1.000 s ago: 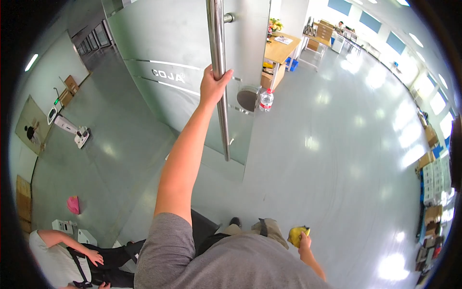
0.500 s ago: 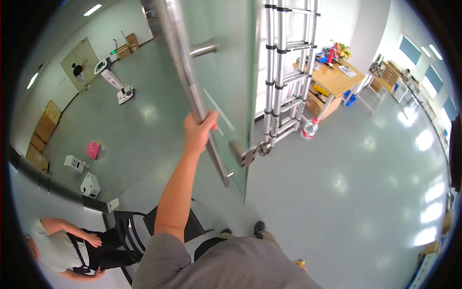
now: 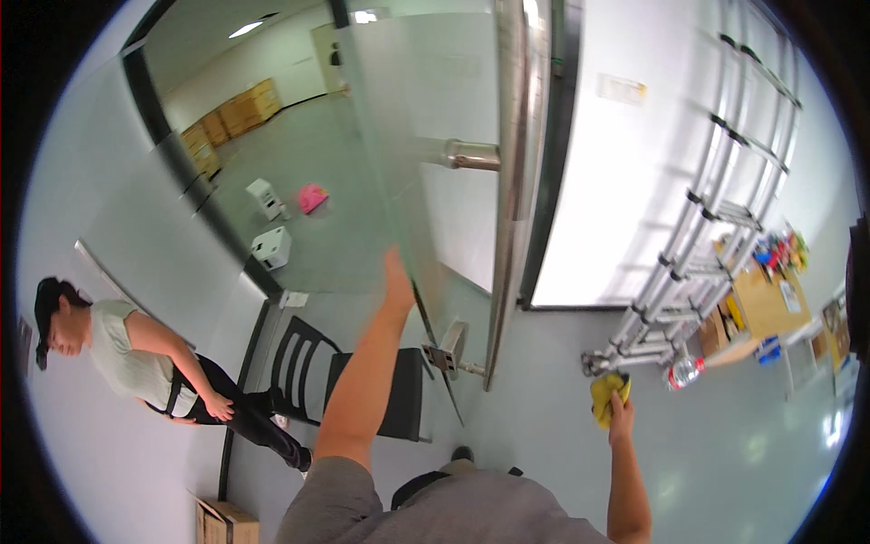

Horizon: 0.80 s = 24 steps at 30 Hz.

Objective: Cleaning a glass door and its handle using a cloth.

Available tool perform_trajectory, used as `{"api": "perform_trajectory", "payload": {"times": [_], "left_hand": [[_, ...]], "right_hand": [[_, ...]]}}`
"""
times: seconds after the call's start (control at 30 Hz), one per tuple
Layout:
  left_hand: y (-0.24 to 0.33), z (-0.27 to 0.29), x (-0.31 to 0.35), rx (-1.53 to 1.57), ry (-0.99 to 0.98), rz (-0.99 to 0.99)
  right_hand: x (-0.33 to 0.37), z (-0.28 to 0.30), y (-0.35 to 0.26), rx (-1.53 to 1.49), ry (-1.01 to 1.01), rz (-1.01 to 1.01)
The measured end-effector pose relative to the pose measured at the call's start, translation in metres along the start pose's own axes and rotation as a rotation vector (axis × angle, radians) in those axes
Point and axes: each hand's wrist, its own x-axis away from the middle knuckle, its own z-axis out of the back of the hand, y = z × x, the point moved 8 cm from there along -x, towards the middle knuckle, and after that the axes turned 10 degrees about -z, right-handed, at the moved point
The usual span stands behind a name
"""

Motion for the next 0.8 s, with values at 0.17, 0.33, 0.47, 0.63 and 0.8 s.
{"api": "perform_trajectory", "payload": {"times": [0.17,0.33,0.47,0.63,0.8], "left_hand": [[0.053,0.064,-0.049,-0.391,0.102,-0.012],[0.059,0.112,-0.073,-0.888,-0.168,-0.089],[0.077,0.122,-0.065,-0.986,-0.252,-0.264],[0.081,0.131,-0.078,-1.129,-0.258,-0.144],[0.074,0.140,-0.078,-1.198,-0.067,0.182]], "right_hand": [[0.028,-0.219,-0.179,-0.187,-0.141,0.356],[0.082,-0.369,-0.286,-0.549,-0.416,0.557],[0.135,-0.458,-0.307,-0.297,-0.553,0.774],[0.192,-0.496,-0.367,-0.214,-0.490,1.426],[0.163,-0.506,-0.424,-0.221,-0.932,1.284]]}}
